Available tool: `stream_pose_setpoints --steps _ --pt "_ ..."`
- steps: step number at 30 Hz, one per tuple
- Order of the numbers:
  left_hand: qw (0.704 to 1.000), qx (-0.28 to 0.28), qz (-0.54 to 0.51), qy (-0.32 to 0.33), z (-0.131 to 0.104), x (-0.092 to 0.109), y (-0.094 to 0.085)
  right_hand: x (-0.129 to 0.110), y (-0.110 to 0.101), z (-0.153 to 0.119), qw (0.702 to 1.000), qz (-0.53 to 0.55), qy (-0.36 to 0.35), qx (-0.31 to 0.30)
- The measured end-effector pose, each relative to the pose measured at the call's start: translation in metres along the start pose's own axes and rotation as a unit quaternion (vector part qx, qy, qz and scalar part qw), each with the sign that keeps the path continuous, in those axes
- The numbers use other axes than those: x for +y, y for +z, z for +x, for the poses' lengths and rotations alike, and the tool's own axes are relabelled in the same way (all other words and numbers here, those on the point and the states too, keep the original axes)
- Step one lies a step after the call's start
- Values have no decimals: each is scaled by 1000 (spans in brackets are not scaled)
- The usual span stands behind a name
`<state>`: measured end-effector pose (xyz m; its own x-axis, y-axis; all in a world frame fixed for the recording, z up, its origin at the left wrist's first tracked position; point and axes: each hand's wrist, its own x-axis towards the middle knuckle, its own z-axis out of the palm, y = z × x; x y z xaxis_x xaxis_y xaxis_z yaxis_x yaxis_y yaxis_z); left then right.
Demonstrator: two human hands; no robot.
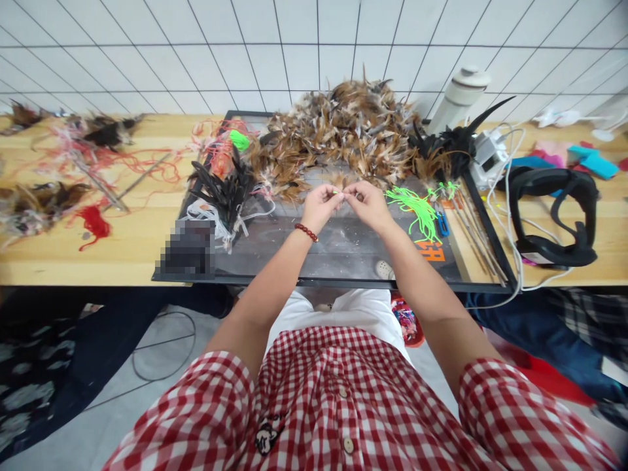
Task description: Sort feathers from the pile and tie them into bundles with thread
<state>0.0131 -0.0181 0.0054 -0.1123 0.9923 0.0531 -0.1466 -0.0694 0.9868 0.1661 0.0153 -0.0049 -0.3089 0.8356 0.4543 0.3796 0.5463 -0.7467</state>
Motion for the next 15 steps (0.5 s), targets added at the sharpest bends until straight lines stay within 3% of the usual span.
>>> stream_pose_setpoints --steps 11,15 --pt "990 36 -69 -121 1 7 -3 5 -1 1 999 5 -51 6" --pt "989 43 -83 -115 3 5 -6 7 -1 2 999 13 -27 30"
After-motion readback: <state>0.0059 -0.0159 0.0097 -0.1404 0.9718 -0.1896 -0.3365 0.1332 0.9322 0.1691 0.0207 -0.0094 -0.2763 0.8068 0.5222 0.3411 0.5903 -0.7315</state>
